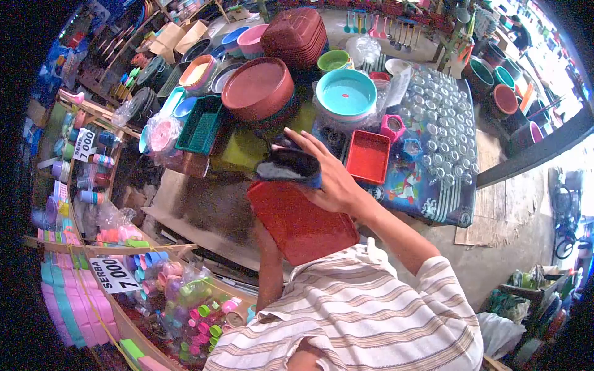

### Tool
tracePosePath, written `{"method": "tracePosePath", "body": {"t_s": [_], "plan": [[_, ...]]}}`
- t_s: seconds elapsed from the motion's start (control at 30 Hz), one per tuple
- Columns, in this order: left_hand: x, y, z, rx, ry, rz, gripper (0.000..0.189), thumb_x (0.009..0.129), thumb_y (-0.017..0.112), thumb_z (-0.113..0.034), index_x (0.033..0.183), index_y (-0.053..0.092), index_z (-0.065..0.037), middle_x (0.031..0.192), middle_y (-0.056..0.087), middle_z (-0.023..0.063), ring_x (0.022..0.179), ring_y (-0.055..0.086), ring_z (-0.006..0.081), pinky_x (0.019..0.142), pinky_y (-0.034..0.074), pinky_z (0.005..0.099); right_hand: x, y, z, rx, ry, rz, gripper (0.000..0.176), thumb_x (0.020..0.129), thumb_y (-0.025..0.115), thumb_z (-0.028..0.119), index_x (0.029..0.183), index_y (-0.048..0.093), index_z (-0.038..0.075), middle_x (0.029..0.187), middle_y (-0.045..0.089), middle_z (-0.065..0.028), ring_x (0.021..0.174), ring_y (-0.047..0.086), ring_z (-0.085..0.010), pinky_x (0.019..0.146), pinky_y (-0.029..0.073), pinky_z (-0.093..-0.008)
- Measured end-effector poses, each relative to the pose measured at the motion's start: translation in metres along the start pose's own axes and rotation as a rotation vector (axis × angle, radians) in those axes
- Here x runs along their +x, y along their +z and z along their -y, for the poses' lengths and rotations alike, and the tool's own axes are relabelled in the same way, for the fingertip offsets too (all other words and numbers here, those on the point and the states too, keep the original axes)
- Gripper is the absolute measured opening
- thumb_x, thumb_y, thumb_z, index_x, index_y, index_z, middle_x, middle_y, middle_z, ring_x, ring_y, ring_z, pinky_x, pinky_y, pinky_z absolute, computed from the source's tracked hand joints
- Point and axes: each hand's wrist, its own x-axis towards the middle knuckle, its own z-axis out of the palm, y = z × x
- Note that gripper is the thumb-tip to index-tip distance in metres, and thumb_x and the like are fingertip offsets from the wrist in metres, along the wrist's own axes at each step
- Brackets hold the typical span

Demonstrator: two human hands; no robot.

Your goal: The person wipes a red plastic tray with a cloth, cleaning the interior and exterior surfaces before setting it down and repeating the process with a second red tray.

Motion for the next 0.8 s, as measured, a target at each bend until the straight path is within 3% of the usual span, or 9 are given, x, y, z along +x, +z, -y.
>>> {"method": "tracePosePath", "body": {"t_s": [0.2, 0.27, 0.37, 0.47, 0.53, 0.57, 0.67, 0.7, 0.8], "plan": [[0.024, -0.018, -0.008, -0.124, 0.197, 0.068, 0.074, 0.110, 0.032, -0.066, 0.154, 0.048, -0.009, 0.154, 0.055, 0.0129, 0.136, 0.058, 0.0313, 0.114, 0.047, 0.0480, -0.015, 0.019, 0.025, -0.136, 0.082, 0.142, 0.100, 0.071, 0.080, 0.022, 0.163, 0.042, 0.029, 0.176, 0.018, -0.0167, 0.159, 0.018, -0.0514, 0.131, 0.019, -0.0573], [0.042, -0.041, -0.018, -0.232, 0.167, 0.110, 0.074, 0.110, 0.031, -0.066, 0.154, 0.048, -0.008, 0.154, 0.055, 0.0135, 0.137, 0.058, 0.0321, 0.115, 0.046, 0.0482, -0.029, 0.023, 0.043, -0.219, 0.053, 0.377, 0.111, 0.067, 0.085, 0.039, 0.166, 0.036, 0.034, 0.178, 0.015, -0.0136, 0.162, 0.012, -0.0470, 0.131, 0.013, -0.0615], [0.041, -0.035, -0.034, -0.271, 0.154, 0.065, 0.076, 0.110, 0.030, -0.066, 0.155, 0.047, -0.007, 0.154, 0.055, 0.0145, 0.137, 0.057, 0.0336, 0.116, 0.045, 0.0492, -0.072, 0.057, 0.055, -0.244, -0.010, 0.470, 0.125, 0.060, 0.085, 0.052, 0.169, 0.026, 0.037, 0.178, 0.015, -0.0118, 0.163, 0.011, -0.0451, 0.128, 0.007, -0.0692], [0.030, -0.018, -0.038, -0.130, 0.183, -0.108, 0.075, 0.111, 0.029, -0.064, 0.155, 0.047, -0.006, 0.153, 0.056, 0.0141, 0.136, 0.058, 0.0328, 0.115, 0.046, 0.0495, -0.089, 0.069, 0.058, -0.202, 0.039, 0.425, 0.129, 0.055, 0.085, 0.047, 0.169, 0.025, 0.040, 0.179, 0.014, -0.0099, 0.163, 0.012, -0.0430, 0.129, 0.006, -0.0691], [0.033, -0.016, -0.027, -0.001, 0.241, 0.036, 0.073, 0.112, 0.029, -0.062, 0.155, 0.047, -0.006, 0.153, 0.056, 0.0136, 0.136, 0.058, 0.0305, 0.115, 0.046, 0.0481, -0.074, 0.058, 0.050, -0.218, 0.050, 0.360, 0.129, 0.053, 0.086, 0.046, 0.168, 0.027, 0.042, 0.179, 0.014, -0.0086, 0.163, 0.012, -0.0421, 0.129, 0.006, -0.0702], [0.014, -0.001, -0.029, -0.160, 0.108, 0.195, 0.068, 0.114, 0.031, -0.058, 0.156, 0.047, -0.007, 0.153, 0.055, 0.0132, 0.136, 0.057, 0.0287, 0.117, 0.044, 0.0463, -0.063, 0.052, 0.045, -0.275, 0.066, 0.342, 0.128, 0.053, 0.086, 0.048, 0.168, 0.028, 0.041, 0.179, 0.014, -0.0089, 0.163, 0.012, -0.0416, 0.128, 0.006, -0.0706], [0.017, -0.004, 0.026, 0.114, 0.254, 0.088, 0.065, 0.114, 0.035, -0.055, 0.158, 0.046, -0.008, 0.156, 0.052, 0.0141, 0.140, 0.053, 0.0301, 0.120, 0.039, 0.0450, -0.032, 0.045, 0.022, -0.475, 0.082, 0.123, 0.115, 0.063, 0.081, 0.049, 0.167, 0.031, 0.043, 0.178, 0.018, -0.0118, 0.161, 0.020, -0.0432, 0.126, 0.010, -0.0701], [0.035, -0.019, 0.039, 0.247, 0.222, 0.091, 0.060, 0.115, 0.040, -0.041, 0.165, 0.033, -0.009, 0.166, 0.040, 0.0097, 0.149, 0.043, 0.0277, 0.123, 0.037, 0.0442, -0.019, 0.034, 0.025, -0.387, 0.132, 0.092, 0.108, 0.069, 0.078, 0.050, 0.166, 0.031, 0.045, 0.177, 0.020, -0.0119, 0.159, 0.025, -0.0443, 0.124, 0.014, -0.0702], [0.032, -0.013, 0.051, 0.286, 0.262, 0.141, 0.061, 0.114, 0.043, -0.043, 0.164, 0.034, -0.009, 0.165, 0.041, 0.0108, 0.149, 0.043, 0.0287, 0.124, 0.036, 0.0452, -0.009, 0.041, 0.019, -0.457, 0.104, 0.060, 0.114, 0.065, 0.082, 0.049, 0.166, 0.029, 0.047, 0.177, 0.021, -0.0117, 0.157, 0.029, -0.0443, 0.122, 0.018, -0.0694]]}}
